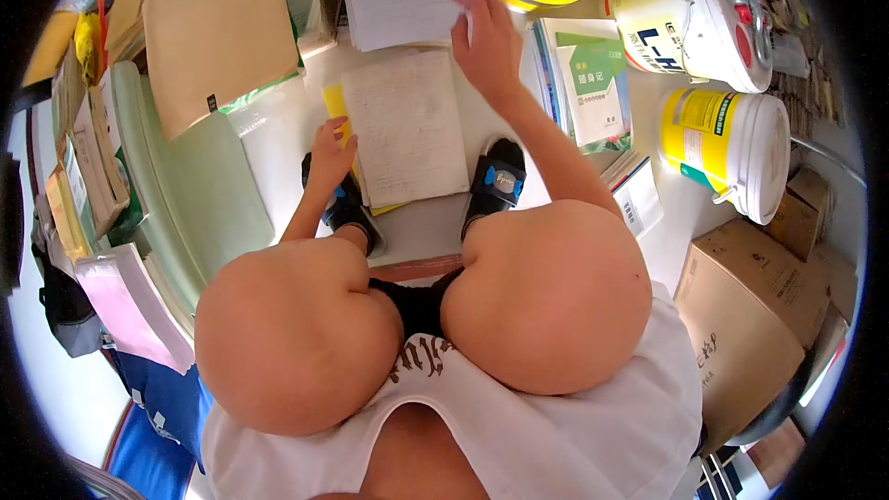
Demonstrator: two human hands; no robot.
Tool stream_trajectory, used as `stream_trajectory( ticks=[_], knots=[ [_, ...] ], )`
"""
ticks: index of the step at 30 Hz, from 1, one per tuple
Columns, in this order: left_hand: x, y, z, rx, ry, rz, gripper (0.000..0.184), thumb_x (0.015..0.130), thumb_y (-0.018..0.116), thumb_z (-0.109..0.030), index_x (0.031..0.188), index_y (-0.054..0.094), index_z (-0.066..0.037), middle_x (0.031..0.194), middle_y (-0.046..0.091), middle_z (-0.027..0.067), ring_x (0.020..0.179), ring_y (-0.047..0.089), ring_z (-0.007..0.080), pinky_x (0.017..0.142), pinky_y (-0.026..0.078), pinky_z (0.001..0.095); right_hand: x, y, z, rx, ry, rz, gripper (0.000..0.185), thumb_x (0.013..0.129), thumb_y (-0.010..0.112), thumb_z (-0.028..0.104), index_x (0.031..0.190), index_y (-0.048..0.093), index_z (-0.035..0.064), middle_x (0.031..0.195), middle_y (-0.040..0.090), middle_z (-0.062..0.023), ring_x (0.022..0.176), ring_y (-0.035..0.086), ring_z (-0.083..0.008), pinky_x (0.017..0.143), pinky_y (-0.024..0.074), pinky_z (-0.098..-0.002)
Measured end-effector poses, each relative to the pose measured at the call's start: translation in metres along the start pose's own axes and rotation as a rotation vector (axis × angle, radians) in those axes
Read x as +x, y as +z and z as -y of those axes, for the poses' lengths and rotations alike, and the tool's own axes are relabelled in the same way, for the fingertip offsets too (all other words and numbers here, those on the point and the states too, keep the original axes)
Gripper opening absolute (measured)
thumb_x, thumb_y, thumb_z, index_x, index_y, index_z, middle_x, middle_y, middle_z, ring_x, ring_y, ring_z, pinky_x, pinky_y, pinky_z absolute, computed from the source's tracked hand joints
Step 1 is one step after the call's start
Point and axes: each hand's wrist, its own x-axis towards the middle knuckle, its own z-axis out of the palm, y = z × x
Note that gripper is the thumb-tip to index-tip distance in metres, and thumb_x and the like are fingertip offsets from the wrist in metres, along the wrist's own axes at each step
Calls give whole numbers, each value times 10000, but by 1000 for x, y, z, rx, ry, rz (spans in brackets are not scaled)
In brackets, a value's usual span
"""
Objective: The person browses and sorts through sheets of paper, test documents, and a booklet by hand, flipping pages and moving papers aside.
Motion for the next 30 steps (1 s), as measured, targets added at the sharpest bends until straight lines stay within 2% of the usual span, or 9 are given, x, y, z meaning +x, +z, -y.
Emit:
stream_trajectory(
  ticks=[5, 7, 10, 13, 19, 23, 26, 28, 30],
  knots=[
    [-6, 9, 14, -27, 9, 37, 402, 942, 676, -134, 1324, 595, -38, 1271, 581, 199, 1094, 661, 331, 897, 578, 392, -117, 21, 0, 164, 395, 256, 241, 901, 635, 50, 1141, 644, 73, 1040, 638, -110, 855, 687, -295, 755, 555, -402],
    [-9, 11, 11, -22, 34, 41, 389, 943, 671, -124, 1315, 603, -35, 1266, 582, 200, 1091, 663, 333, 899, 578, 388, -161, 37, -23, 214, 561, 338, 302, 893, 665, 68, 1194, 635, 67, 1040, 633, -112, 844, 685, -273, 758, 557, -384],
    [-7, 16, 7, -71, -11, 60, 403, 897, 683, -92, 1288, 607, -29, 1215, 596, 209, 1057, 657, 343, 944, 528, 435, -178, 43, -30, 301, 623, 460, 391, 876, 700, 89, 1257, 621, 68, 1057, 621, -116, 851, 670, -260, 777, 555, -374],
    [-6, 13, 5, -116, -27, 48, 389, 888, 686, -74, 1269, 617, -29, 1184, 612, 195, 1040, 664, 327, 930, 536, 421, -171, 42, -17, 290, 632, 362, 408, 863, 713, 90, 1263, 635, 71, 1034, 615, -110, 852, 651, -250, 794, 552, -375],
    [-4, 16, 3, -223, -17, -79, 363, 883, 689, -43, 1241, 632, -33, 1091, 665, 159, 954, 691, 273, 867, 566, 384, -176, 56, -22, 256, 644, 419, 395, 854, 735, 109, 1243, 666, 96, 1025, 599, -100, 869, 632, -235, 811, 543, -366],
    [-2, 18, 3, -302, -183, -11, 365, 897, 705, -49, 1251, 622, -16, 1047, 711, 119, 911, 694, 212, 837, 567, 344, -179, 62, -27, 335, 721, 412, 391, 841, 760, 131, 1216, 673, 63, 1058, 593, -133, 889, 633, -264, 832, 540, -379],
    [-1, 28, 16, -293, -186, 60, 365, 898, 710, -59, 1250, 624, -8, 1031, 732, 114, 897, 701, 193, 825, 565, 327, -181, 61, -24, 282, 724, 433, 414, 824, 791, 148, 1196, 670, 14, 1104, 586, -179, 969, 627, -305, 885, 530, -390],
    [-3, 34, 24, -305, -158, 55, 349, 890, 710, -71, 1226, 637, -9, 998, 751, 123, 855, 717, 196, 803, 572, 328, -189, 63, -23, 172, 556, 405, 427, 825, 804, 161, 1183, 658, -22, 1157, 580, -219, 1073, 603, -338, 929, 513, -404],
    [-4, 38, 32, -385, -149, 27, 333, 898, 704, -82, 1217, 646, -8, 995, 749, 120, 862, 716, 190, 795, 567, 318, -195, 68, -23, 225, 605, 401, 429, 854, 791, 163, 1205, 640, -30, 1175, 578, -211, 1112, 593, -329, 941, 504, -397]
  ],
)
